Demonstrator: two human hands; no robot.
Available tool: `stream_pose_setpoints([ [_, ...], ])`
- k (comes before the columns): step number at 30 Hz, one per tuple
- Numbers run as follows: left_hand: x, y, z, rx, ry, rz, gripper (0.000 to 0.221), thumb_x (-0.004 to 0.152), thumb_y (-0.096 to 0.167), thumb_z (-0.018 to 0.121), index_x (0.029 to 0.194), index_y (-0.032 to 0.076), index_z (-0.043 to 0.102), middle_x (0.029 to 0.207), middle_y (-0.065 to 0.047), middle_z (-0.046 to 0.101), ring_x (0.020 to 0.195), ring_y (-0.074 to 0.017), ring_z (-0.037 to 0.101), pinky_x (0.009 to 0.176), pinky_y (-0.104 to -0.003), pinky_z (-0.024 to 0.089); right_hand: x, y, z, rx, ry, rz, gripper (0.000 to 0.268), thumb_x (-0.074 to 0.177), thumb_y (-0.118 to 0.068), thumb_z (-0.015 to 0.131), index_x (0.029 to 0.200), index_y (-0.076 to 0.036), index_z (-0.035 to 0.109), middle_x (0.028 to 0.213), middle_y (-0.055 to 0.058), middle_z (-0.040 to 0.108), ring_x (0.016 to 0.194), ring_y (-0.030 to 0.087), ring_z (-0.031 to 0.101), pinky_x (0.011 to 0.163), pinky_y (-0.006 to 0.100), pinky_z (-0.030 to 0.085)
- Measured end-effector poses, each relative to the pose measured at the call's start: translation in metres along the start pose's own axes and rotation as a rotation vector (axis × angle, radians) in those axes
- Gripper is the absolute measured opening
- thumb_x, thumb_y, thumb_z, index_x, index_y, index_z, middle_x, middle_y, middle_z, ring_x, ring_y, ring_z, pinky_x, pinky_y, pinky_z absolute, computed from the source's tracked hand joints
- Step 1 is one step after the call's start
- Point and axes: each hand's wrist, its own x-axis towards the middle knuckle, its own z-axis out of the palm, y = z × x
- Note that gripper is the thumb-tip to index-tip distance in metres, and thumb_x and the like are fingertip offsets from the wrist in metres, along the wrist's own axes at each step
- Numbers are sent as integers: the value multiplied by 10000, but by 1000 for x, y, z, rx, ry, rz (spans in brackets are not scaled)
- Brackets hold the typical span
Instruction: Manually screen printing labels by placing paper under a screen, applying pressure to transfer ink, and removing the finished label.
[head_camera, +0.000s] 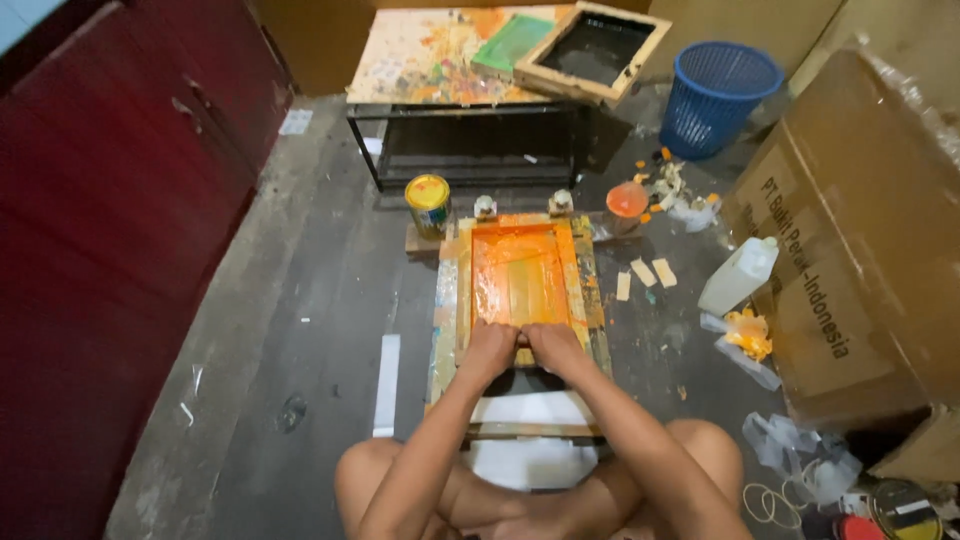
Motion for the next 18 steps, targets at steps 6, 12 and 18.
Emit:
stream_pose_setpoints([
  [6, 13, -19, -15, -135, -187, 69, 187, 816, 202, 710, 971, 127, 783, 844, -108, 772, 849, -380, 765, 771, -467, 470, 20, 7, -10, -14, -182, 56, 259, 813, 2, 625, 1033, 6, 762, 895, 277, 734, 861, 519, 724, 737, 601, 581],
  [12, 35, -29, -33, -224, -358, 4, 229, 830, 232, 705, 1020, 138, 790, 860, -170, 774, 872, -470, 749, 765, -536, 555, 37, 8, -49, 128, -375, 61, 362, 850, -1, 618, 1192, 2, 738, 1028, 325, 724, 978, 565, 692, 831, 639, 565],
  [18, 67, -29, -69, -206, -145, 7, 193, 849, 246, 661, 917, 114, 784, 784, -142, 760, 801, -416, 756, 778, -506, 540, 78, 26, -65, -28, -346, 139, 282, 886, -144, 564, 1084, -77, 753, 1026, 261, 744, 1035, 479, 708, 838, 553, 578],
])
